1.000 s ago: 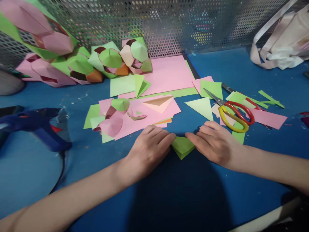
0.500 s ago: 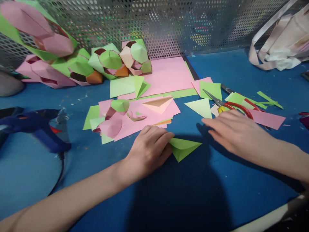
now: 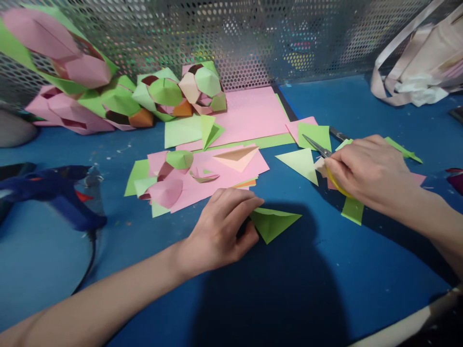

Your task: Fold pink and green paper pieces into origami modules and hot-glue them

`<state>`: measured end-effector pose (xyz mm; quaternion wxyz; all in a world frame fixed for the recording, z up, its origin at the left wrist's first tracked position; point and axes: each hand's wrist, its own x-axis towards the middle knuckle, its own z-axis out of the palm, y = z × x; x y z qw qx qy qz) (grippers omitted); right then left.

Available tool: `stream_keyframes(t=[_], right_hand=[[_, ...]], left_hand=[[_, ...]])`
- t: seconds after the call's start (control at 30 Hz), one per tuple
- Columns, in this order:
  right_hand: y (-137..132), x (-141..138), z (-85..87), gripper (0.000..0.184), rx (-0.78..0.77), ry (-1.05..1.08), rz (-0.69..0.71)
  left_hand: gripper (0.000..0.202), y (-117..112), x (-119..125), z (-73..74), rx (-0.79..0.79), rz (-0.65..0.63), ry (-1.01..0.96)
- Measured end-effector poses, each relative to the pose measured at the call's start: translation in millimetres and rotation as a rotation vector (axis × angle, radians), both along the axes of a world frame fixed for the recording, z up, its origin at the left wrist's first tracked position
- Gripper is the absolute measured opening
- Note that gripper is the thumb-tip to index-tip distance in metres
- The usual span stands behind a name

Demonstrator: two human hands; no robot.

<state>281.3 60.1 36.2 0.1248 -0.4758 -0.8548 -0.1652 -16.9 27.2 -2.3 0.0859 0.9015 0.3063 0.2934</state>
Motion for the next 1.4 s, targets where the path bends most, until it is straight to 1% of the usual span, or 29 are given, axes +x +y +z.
stream_keyframes(t=[0.13,0.2,0.3,0.33,0.4,0.47,0.5,0.53,0.6,0.63,0.67,0.7,0.77,0.83,0.9,0.93,1.0,1.03,1.1,1.17,1.2,1.3,1.4], right_hand=[[5.0,5.6,-1.3,0.039,0.058,-0.043,0.012],[7.6,8.2,-1.5,0.039,0.100,-0.065,0.001],[11.1,11.6,-1.8,0.018,0.135,-0.098,-0.052],[12.0,12.7,-1.9,0.015,0.139,-0.088,-0.057],[13.0,14.4,-1.9,0.019,0.147,-0.060,-0.067],[13.2,14.8,-1.2,0.032,0.168,-0.042,-0.090],[13.0,14.4,-0.5,0.033,0.176,-0.035,-0.092],[12.6,13.8,0.4,0.030,0.180,-0.020,-0.071],[11.4,12.3,2.6,0.022,0.182,0.037,0.040],[10.5,11.8,3.9,0.020,0.186,0.068,0.100],[9.4,11.4,5.1,0.020,0.189,0.093,0.149],[8.2,11.3,6.3,0.022,0.194,0.110,0.179],[5.6,10.7,8.3,0.021,0.196,0.112,0.166],[3.0,8.6,9.3,0.020,0.147,0.099,0.126],[0.5,3.9,8.6,0.023,0.070,0.110,0.103],[-1.0,0.5,7.7,0.024,0.040,0.132,0.103],[-5.2,-7.9,4.5,0.020,-0.012,0.205,0.132],[-8.1,-12.7,2.4,0.020,-0.045,0.244,0.151],[-15.2,-22.8,-3.2,0.027,-0.169,0.304,0.220],[-22.8,-32.6,-10.9,0.035,-0.297,0.336,0.285],[-26.1,-37.2,-15.4,0.039,-0.333,0.358,0.295],[-31.3,-49.0,-29.6,0.044,-0.437,0.526,0.220],[-30.2,-58.4,-39.7,0.040,-0.635,0.808,0.116]], left_hand=[[0.037,-0.2,-2.1,9.0,0.025,-0.039,-0.117],[0.033,0.2,-3.2,9.8,0.029,-0.030,-0.186],[0.029,0.8,-4.4,6.1,-0.050,0.057,-0.285],[0.029,1.0,-4.7,4.0,-0.086,0.086,-0.312],[0.028,1.6,-5.3,-0.6,-0.155,0.125,-0.351],[0.026,2.5,-5.9,-5.5,-0.201,0.155,-0.381],[0.023,3.2,-6.2,-7.9,-0.203,0.189,-0.396],[0.021,3.9,-6.5,-10.2,-0.195,0.245,-0.406],[0.019,5.6,-6.9,-13.6,-0.155,0.360,-0.421],[0.019,6.5,-7.0,-14.3,-0.131,0.392,-0.433],[0.019,7.4,-6.9,-14.0,-0.104,0.393,-0.446],[0.021,8.3,-6.8,-12.8,-0.074,0.353,-0.455],[0.027,9.5,-6.0,-7.9,-0.032,0.211,-0.417],[0.035,10.2,-4.7,-2.5,-0.038,0.052,-0.289],[0.040,11.1,-3.5,-0.4,-0.060,-0.067,-0.152],[0.041,11.8,-3.1,-1.1,-0.060,-0.093,-0.101],[0.036,13.7,-2.7,-5.5,-0.047,-0.110,-0.039],[0.031,14.8,-2.6,-8.2,-0.050,-0.111,-0.027],[0.024,16.5,-2.3,-11.9,-0.084,-0.106,-0.054],[0.021,16.7,-1.4,-11.7,-0.135,-0.070,-0.143],[0.020,16.1,-0.7,-10.4,-0.160,-0.036,-0.185],[0.012,11.6,2.2,-5.4,-0.233,0.093,-0.262],[0.005,5.0,5.9,-4.8,-0.410,0.179,-0.350]])
